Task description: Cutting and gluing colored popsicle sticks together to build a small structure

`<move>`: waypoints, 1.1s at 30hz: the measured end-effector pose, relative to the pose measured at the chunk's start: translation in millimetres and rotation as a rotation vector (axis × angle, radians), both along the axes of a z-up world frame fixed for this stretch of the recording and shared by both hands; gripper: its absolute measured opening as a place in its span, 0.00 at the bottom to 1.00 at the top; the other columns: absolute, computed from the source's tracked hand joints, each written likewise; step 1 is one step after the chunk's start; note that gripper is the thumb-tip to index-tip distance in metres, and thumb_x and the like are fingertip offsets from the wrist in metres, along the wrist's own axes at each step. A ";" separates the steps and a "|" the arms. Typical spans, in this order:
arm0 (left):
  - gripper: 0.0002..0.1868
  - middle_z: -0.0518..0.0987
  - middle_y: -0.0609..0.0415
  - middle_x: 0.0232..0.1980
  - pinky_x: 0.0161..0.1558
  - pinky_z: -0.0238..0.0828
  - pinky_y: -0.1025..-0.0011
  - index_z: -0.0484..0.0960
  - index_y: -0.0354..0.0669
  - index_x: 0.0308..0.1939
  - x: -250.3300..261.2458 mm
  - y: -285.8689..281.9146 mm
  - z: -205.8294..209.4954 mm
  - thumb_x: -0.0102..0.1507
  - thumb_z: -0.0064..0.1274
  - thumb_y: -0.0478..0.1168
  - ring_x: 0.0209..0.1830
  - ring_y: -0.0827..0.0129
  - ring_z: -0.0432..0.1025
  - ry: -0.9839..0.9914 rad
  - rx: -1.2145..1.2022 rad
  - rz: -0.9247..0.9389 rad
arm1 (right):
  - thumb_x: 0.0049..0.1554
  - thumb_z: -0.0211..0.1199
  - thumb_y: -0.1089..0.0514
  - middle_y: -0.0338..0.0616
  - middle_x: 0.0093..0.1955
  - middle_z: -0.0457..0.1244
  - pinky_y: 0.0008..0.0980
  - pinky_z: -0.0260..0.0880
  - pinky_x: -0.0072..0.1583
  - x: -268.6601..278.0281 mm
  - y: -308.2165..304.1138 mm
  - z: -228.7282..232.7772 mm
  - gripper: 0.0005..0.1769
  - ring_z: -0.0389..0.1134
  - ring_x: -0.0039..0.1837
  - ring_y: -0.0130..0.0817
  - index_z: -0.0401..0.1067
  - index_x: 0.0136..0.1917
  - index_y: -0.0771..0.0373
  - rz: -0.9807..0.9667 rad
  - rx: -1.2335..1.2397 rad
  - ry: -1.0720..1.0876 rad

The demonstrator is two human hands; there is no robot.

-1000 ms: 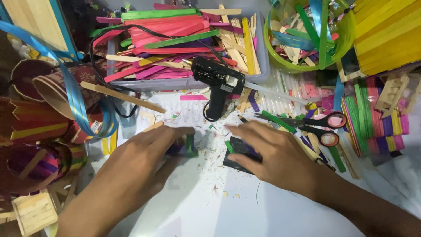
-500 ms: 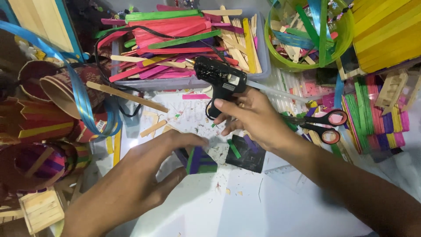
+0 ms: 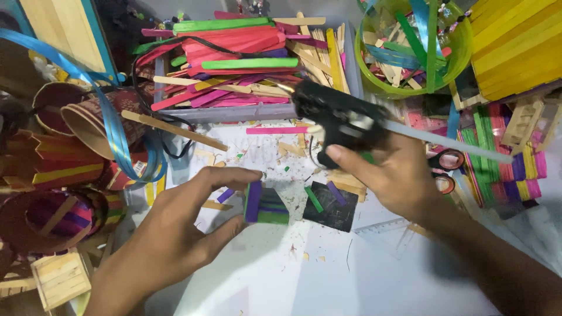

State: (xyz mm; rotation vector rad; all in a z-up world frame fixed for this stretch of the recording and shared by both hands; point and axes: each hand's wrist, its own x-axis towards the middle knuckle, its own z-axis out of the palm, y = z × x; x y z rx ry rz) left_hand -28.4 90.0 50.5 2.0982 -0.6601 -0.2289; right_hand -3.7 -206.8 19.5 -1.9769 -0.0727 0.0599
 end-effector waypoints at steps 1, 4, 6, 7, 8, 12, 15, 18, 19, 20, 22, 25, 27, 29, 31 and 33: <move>0.25 0.83 0.54 0.60 0.57 0.73 0.70 0.74 0.45 0.62 0.1 0.4 0.2 0.61 0.60 0.37 0.59 0.65 0.80 0.000 0.001 0.001 | 0.57 0.67 0.58 0.44 0.56 0.73 0.33 0.76 0.63 0.5 -3.6 3.3 0.15 0.75 0.58 0.34 0.78 0.57 0.61 0.001 0.001 0.000; 0.27 0.81 0.55 0.53 0.52 0.71 0.73 0.72 0.45 0.65 0.9 -1.6 1.4 0.62 0.61 0.38 0.50 0.70 0.78 0.021 -0.034 0.039 | 0.59 0.62 0.63 0.46 0.52 0.62 0.34 0.80 0.60 3.0 -16.5 6.8 0.17 0.68 0.57 0.39 0.62 0.59 0.63 0.172 0.175 -0.094; 0.31 0.76 0.52 0.62 0.56 0.74 0.70 0.68 0.47 0.70 1.4 -5.6 3.4 0.63 0.58 0.38 0.60 0.65 0.75 0.112 -0.086 0.058 | 0.56 0.67 0.67 0.50 0.54 0.66 0.34 0.75 0.62 6.3 -25.9 0.3 0.24 0.71 0.57 0.39 0.59 0.62 0.63 0.128 0.229 -0.280; 0.31 0.76 0.52 0.62 0.56 0.74 0.70 0.68 0.47 0.70 1.3 -11.4 3.7 0.63 0.58 0.38 0.60 0.65 0.75 0.110 -0.085 0.058 | 0.56 0.67 0.67 0.50 0.54 0.66 0.34 0.75 0.62 10.4 -27.8 -1.9 0.24 0.71 0.57 0.39 0.59 0.62 0.63 0.128 0.229 -0.282; 0.32 0.69 0.50 0.71 0.64 0.66 0.67 0.62 0.45 0.73 1.1 -17.0 4.1 0.65 0.52 0.39 0.68 0.64 0.68 0.205 -0.208 0.059 | 0.60 0.62 0.68 0.50 0.51 0.67 0.33 0.78 0.59 14.9 -29.4 -4.3 0.18 0.73 0.55 0.40 0.59 0.59 0.60 0.241 0.392 -0.295; 0.41 0.71 0.51 0.50 0.56 0.59 0.71 0.57 0.45 0.81 3.8 -34.8 -11.6 0.65 0.51 0.48 0.52 0.64 0.65 0.609 -0.606 0.092 | 0.64 0.56 0.62 0.43 0.42 0.66 0.30 0.78 0.52 15.0 -23.3 5.0 0.11 0.70 0.44 0.31 0.66 0.60 0.65 0.260 0.478 -0.208; 0.44 0.68 0.49 0.48 0.52 0.56 0.71 0.61 0.49 0.79 14.3 -51.5 -23.9 0.58 0.50 0.47 0.47 0.61 0.65 0.863 -0.840 0.110 | 0.66 0.60 0.56 0.38 0.48 0.66 0.16 0.79 0.49 21.4 -29.2 -17.5 0.09 0.72 0.47 0.26 0.65 0.56 0.60 0.459 0.489 -0.277; 0.32 0.68 0.45 0.46 0.40 0.62 0.68 0.67 0.44 0.73 22.8 -66.3 -49.9 0.63 0.44 0.42 0.33 0.62 0.66 0.954 -1.046 -0.125 | 0.58 0.63 0.58 0.51 0.53 0.67 0.29 0.80 0.52 4.3 -12.5 10.0 0.14 0.75 0.49 0.38 0.69 0.54 0.70 0.342 0.016 -0.451; 0.32 0.68 0.45 0.46 0.40 0.62 0.68 0.67 0.44 0.73 23.7 -70.1 -54.1 0.63 0.44 0.42 0.33 0.62 0.66 0.956 -1.046 -0.127 | 0.58 0.63 0.58 0.51 0.53 0.67 0.29 0.80 0.52 1.6 -9.6 16.5 0.14 0.75 0.49 0.38 0.69 0.54 0.70 0.340 0.015 -0.450; 0.27 0.68 0.46 0.43 0.36 0.60 0.70 0.68 0.42 0.67 25.8 -74.5 -58.0 0.64 0.42 0.42 0.31 0.65 0.63 0.997 -1.098 -0.141 | 0.56 0.66 0.60 0.53 0.54 0.67 0.34 0.78 0.57 -0.2 -7.2 23.4 0.13 0.75 0.53 0.41 0.72 0.52 0.70 0.334 -0.011 -0.462; 0.22 0.68 0.47 0.39 0.33 0.57 0.73 0.70 0.40 0.62 27.8 -82.4 -65.6 0.64 0.40 0.41 0.28 0.68 0.61 1.039 -1.149 -0.157 | 0.55 0.68 0.61 0.55 0.55 0.67 0.39 0.76 0.61 -1.9 -5.8 28.2 0.11 0.74 0.56 0.45 0.74 0.50 0.70 0.326 -0.037 -0.474; 0.32 0.70 0.54 0.39 0.30 0.61 0.77 0.68 0.42 0.59 26.2 -87.9 -71.3 0.66 0.50 0.64 0.27 0.75 0.63 0.711 -0.994 -0.131 | 0.57 0.65 0.60 0.51 0.47 0.70 0.28 0.73 0.44 1.4 -9.6 21.2 0.10 0.74 0.41 0.36 0.76 0.46 0.71 0.288 -0.070 -0.452; 0.30 0.72 0.54 0.48 0.45 0.67 0.71 0.63 0.43 0.63 22.3 -86.3 -68.9 0.67 0.50 0.58 0.45 0.70 0.68 0.188 -0.725 -0.049 | 0.56 0.67 0.63 0.52 0.40 0.68 0.29 0.69 0.40 6.1 -14.8 13.8 0.10 0.70 0.37 0.37 0.74 0.46 0.74 0.297 -0.081 -0.493; 0.29 0.74 0.51 0.50 0.45 0.71 0.72 0.62 0.42 0.65 16.7 -84.9 -69.7 0.67 0.52 0.52 0.46 0.69 0.70 0.137 -0.707 -0.009 | 0.58 0.64 0.62 0.50 0.42 0.70 0.30 0.73 0.44 7.0 -21.1 14.2 0.09 0.74 0.41 0.37 0.75 0.46 0.72 0.314 -0.131 -0.488; 0.29 0.75 0.47 0.52 0.44 0.74 0.73 0.60 0.41 0.67 15.2 -82.4 -77.6 0.68 0.55 0.46 0.47 0.69 0.73 0.084 -0.688 0.033 | 0.60 0.61 0.61 0.48 0.43 0.72 0.31 0.76 0.49 8.1 -28.2 7.3 0.09 0.77 0.45 0.37 0.76 0.47 0.70 0.334 -0.182 -0.485; 0.36 0.75 0.46 0.56 0.55 0.79 0.71 0.62 0.35 0.66 17.2 -80.2 -92.3 0.61 0.68 0.39 0.54 0.62 0.77 -0.219 -0.637 0.048 | 0.58 0.63 0.57 0.45 0.42 0.71 0.33 0.73 0.46 7.6 -37.8 -6.3 0.11 0.75 0.43 0.37 0.76 0.49 0.68 0.299 -0.252 -0.499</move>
